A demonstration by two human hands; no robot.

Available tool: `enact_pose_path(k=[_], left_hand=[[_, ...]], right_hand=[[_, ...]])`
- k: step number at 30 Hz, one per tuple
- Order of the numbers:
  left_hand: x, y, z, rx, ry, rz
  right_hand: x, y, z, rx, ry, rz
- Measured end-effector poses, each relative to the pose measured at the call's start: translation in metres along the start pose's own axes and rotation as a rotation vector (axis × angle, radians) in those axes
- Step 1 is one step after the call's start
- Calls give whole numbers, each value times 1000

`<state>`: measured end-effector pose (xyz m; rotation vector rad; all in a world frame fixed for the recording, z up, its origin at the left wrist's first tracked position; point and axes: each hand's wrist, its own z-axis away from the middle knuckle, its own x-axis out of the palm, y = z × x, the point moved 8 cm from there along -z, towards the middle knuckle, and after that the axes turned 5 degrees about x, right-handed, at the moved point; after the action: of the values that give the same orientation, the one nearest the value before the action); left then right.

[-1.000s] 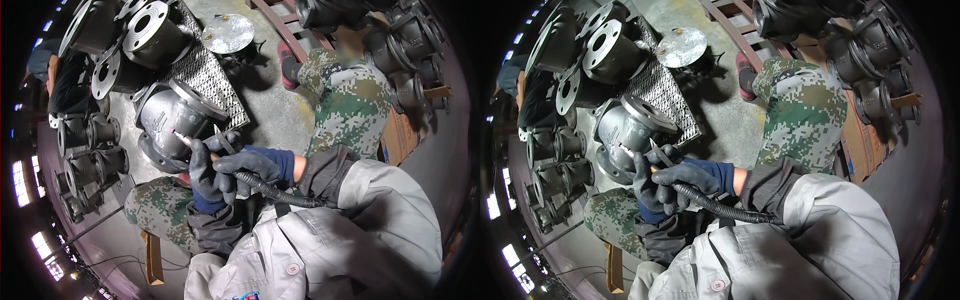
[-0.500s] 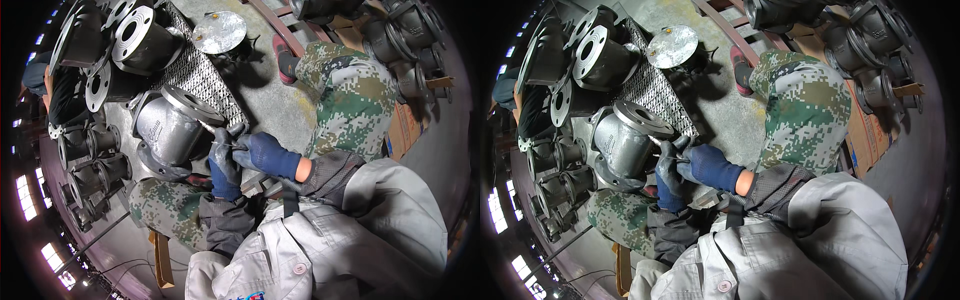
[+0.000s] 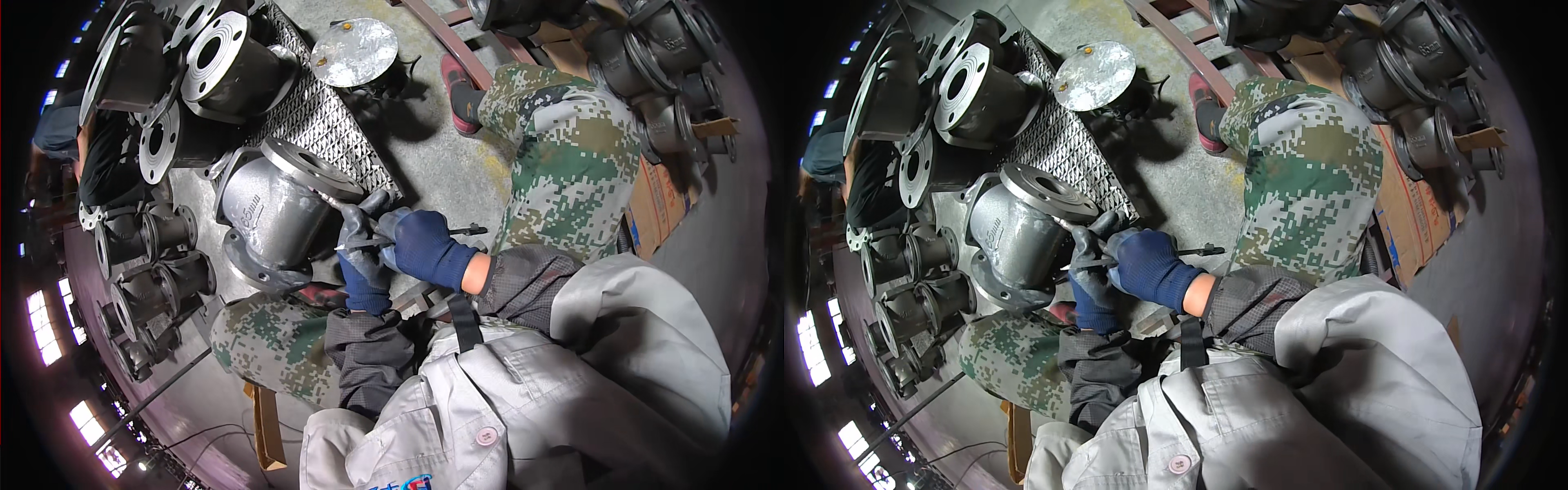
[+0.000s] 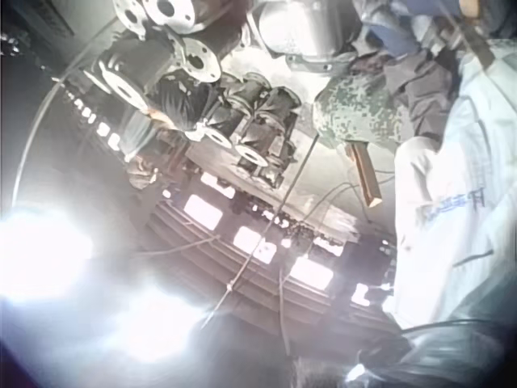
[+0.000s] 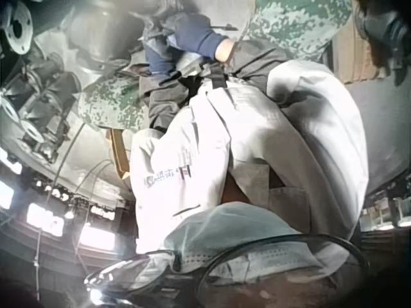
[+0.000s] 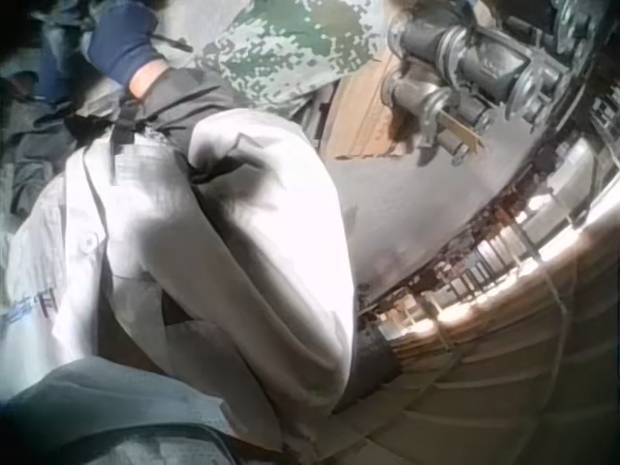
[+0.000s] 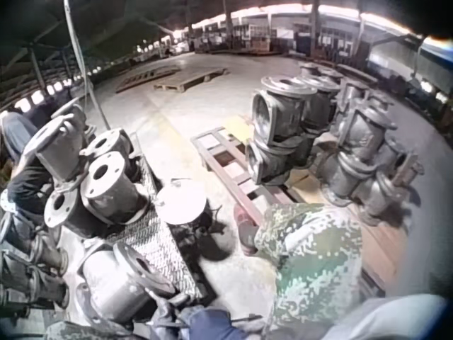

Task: Deburring and inspecting metal valve body castings using a pneumatic grinder and a hand file on an industrial floor.

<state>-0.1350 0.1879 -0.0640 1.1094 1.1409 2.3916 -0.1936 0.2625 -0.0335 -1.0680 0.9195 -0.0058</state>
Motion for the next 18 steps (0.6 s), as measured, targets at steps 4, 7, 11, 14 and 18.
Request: enact_pose_path(k=[4, 7, 11, 14, 18], left_hand=[[10, 10, 6, 22, 28, -17], [-2, 5, 9, 21, 28, -48], [6, -1, 20, 24, 17, -108], [10, 1, 21, -7, -4, -79], [15, 8, 19, 10, -47, -50]], right_hand=[[-7, -9, 1, -75, 96, -22], [-5, -10, 6, -41, 6, -43], [-10, 0, 17, 64, -126, -53], [-17, -5, 14, 101, -188, -36], [-23, -13, 6, 67, -139, -47]])
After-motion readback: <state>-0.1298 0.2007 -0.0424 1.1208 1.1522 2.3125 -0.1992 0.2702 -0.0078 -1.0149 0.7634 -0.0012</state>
